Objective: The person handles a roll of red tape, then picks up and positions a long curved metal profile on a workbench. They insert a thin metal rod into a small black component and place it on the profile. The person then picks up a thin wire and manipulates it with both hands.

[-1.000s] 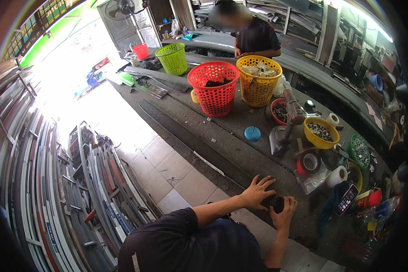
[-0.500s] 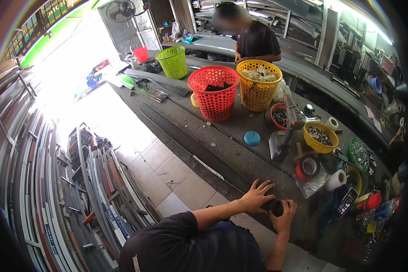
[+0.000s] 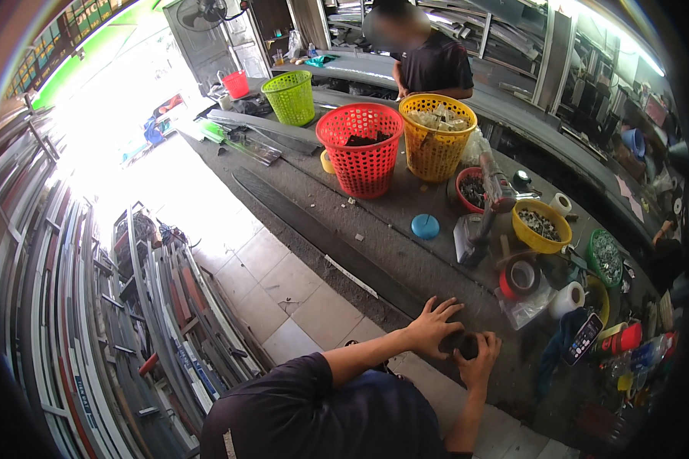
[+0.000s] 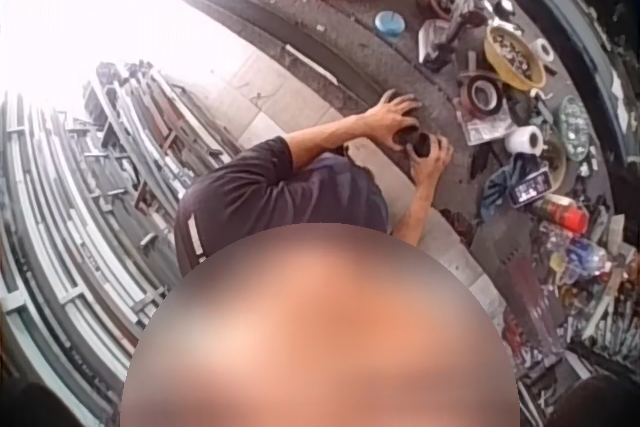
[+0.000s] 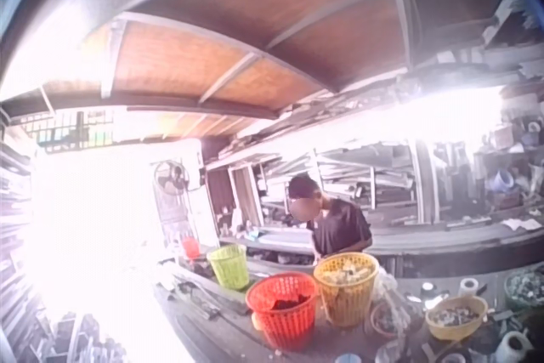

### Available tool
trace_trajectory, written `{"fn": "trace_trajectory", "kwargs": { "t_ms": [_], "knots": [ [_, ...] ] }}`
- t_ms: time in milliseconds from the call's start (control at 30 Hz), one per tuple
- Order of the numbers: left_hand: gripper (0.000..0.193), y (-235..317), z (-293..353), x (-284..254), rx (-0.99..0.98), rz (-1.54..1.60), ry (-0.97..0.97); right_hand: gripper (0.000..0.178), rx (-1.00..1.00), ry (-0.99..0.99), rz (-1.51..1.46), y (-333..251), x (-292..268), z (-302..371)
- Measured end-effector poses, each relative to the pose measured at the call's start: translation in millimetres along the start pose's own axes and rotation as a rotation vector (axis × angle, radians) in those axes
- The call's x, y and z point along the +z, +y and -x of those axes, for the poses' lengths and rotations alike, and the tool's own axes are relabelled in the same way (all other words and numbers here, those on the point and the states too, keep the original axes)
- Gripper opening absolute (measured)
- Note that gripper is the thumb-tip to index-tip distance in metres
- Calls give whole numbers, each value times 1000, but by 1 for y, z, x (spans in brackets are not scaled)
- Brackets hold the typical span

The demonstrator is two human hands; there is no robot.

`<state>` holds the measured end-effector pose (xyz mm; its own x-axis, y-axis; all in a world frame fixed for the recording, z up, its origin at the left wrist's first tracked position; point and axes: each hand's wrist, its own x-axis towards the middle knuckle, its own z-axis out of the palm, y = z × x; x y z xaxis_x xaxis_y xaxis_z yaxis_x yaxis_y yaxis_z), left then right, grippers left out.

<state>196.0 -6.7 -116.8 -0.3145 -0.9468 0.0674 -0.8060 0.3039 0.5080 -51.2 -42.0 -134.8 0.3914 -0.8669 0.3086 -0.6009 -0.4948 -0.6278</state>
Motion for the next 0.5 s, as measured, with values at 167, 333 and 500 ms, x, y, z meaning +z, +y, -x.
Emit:
{"fn": "trace_trajectory", "kwargs": {
  "t_ms": [167,333,500],
  "knots": [
    [85,-1,-1,4,5,-9,24,72,-13,-13,19,4,0,0],
    [83,-3,-2,7,14,-25,46,79,-35,12,21,4,1,-1],
    [83,-3,-1,7,17,-29,55,69,-25,21,8,3,1,1]
  ]
}}
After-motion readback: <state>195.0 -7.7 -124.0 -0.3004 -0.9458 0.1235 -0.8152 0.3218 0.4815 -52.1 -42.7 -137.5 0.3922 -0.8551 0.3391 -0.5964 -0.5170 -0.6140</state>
